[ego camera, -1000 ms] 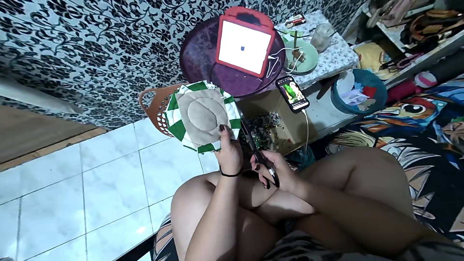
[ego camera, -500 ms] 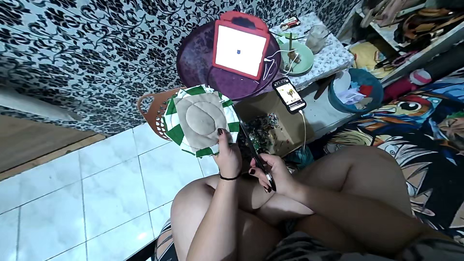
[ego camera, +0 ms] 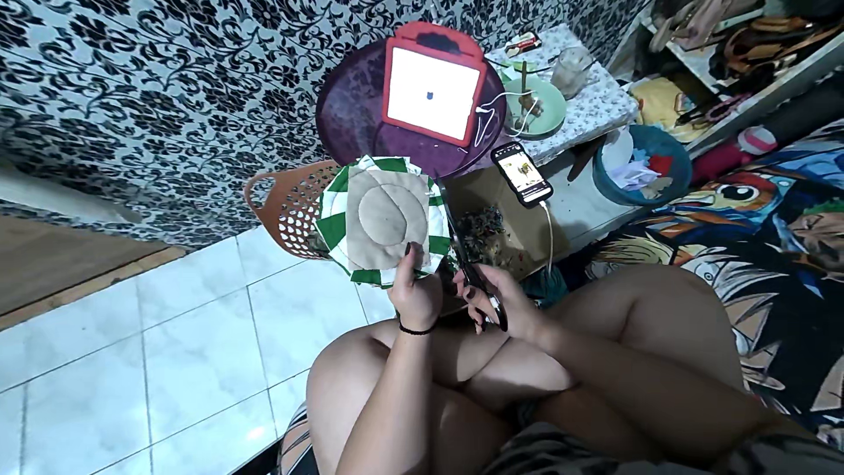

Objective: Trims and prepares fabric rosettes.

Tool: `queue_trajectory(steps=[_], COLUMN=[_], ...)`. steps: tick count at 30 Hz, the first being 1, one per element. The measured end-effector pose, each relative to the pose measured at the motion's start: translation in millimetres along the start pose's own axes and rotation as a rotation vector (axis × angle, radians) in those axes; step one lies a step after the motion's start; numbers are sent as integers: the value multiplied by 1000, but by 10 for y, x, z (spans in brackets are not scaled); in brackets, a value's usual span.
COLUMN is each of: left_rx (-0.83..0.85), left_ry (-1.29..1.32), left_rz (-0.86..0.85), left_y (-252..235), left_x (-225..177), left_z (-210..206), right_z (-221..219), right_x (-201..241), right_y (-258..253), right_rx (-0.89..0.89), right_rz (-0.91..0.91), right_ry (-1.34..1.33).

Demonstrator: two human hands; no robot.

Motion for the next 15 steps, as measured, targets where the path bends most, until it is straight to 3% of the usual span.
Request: queue_trajectory(steps=[15], left_rx=[30], left_ry=[82], left_rz=[85], left_y=[-59], left_x=[-52], left_z=[-21], right_z=[56], right_x=[17], right_y=[42], right_rx=[-55], right_rz=[-22], right_ry=[7])
Point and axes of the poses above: each hand's wrist, its own y-axis away from the middle knuckle, its own z-axis out of the back of the hand, x = y × z, the point moved 10 cm from there along -y, towards the middle knuckle, and after that the axes turned 1 degree about -y, right-handed, at the moved point
